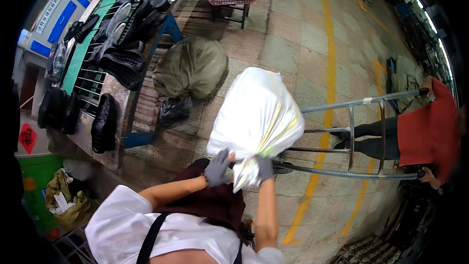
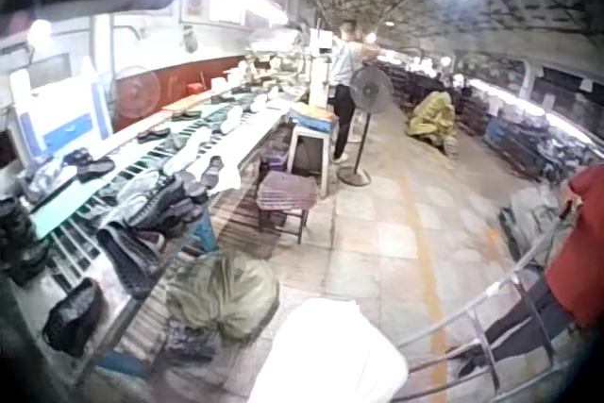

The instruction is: The person takes boots from a rack, puts them on a conveyor, takes soles from a bag, matches them to boots, then ties a large plastic bag.

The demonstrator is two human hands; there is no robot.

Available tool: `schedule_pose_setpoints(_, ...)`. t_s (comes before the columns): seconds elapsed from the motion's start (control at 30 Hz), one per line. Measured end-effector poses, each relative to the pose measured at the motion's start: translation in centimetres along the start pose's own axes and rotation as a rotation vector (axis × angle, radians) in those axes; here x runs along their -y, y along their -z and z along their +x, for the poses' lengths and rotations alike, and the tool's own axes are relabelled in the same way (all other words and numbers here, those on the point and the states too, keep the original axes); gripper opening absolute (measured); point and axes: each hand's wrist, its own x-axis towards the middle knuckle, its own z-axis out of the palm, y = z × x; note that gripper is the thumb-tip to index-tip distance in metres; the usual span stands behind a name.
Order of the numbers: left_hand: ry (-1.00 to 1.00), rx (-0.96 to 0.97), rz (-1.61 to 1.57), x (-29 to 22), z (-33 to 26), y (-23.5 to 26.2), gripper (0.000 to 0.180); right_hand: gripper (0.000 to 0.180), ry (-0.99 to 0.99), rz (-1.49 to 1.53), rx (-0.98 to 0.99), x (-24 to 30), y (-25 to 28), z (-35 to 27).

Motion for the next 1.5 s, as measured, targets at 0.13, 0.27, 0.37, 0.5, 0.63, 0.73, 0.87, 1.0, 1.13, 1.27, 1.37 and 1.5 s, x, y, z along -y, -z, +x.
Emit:
schedule_pose_setpoints(0.13,0.119,-0.221,0.093,3.2,11.8,3.7,0.089,0.034,-0.011,0.464,0.033,12.7,-2.1,10.6)
schedule_pose_setpoints(0.27,0.290,-0.139,0.136,7.1,21.9,8.4,0.082,0.036,0.218,0.590,0.025,22.1,-3.7,18.2)
schedule_pose_setpoints(0.37,0.229,-0.121,0.164,7.8,27.1,11.3,0.066,0.045,-0.053,0.230,-0.051,26.6,-4.4,23.2)
schedule_pose_setpoints(0.5,0.362,0.068,0.080,10.9,32.6,12.3,0.070,0.061,0.413,-0.296,-0.464,18.5,-7.1,35.3)
schedule_pose_setpoints(0.63,0.382,0.148,0.061,13.7,36.4,14.9,0.073,0.073,0.266,-0.004,-0.461,25.0,-11.4,32.3)
schedule_pose_setpoints(0.73,0.171,-0.109,0.240,12.4,38.2,17.6,0.051,0.066,0.380,0.082,-0.343,24.9,-9.7,35.9)
schedule_pose_setpoints(0.87,-0.015,-0.394,0.106,13.7,39.7,17.6,0.027,0.067,0.462,0.059,-0.073,29.7,-6.7,28.2)
schedule_pose_setpoints(1.0,0.121,-0.371,-0.017,14.8,38.9,18.3,0.025,0.082,0.442,-1.253,-0.298,26.9,-6.5,25.3)
schedule_pose_setpoints(1.13,0.256,-0.352,-0.260,16.9,34.9,18.8,0.023,0.059,0.470,-1.440,-0.340,22.4,-13.4,29.0)
schedule_pose_setpoints(1.27,0.340,-0.062,-0.345,19.8,30.6,19.6,0.034,0.031,0.553,-0.970,-0.263,19.7,-16.5,25.7)
schedule_pose_setpoints(1.37,0.176,0.147,-0.326,22.0,26.3,19.6,0.047,0.028,0.540,-1.427,-0.068,12.4,-14.2,24.8)
schedule_pose_setpoints(1.5,0.176,0.199,-0.253,23.1,19.5,14.9,0.052,0.026,0.850,-1.771,-0.069,3.6,-10.8,20.4)
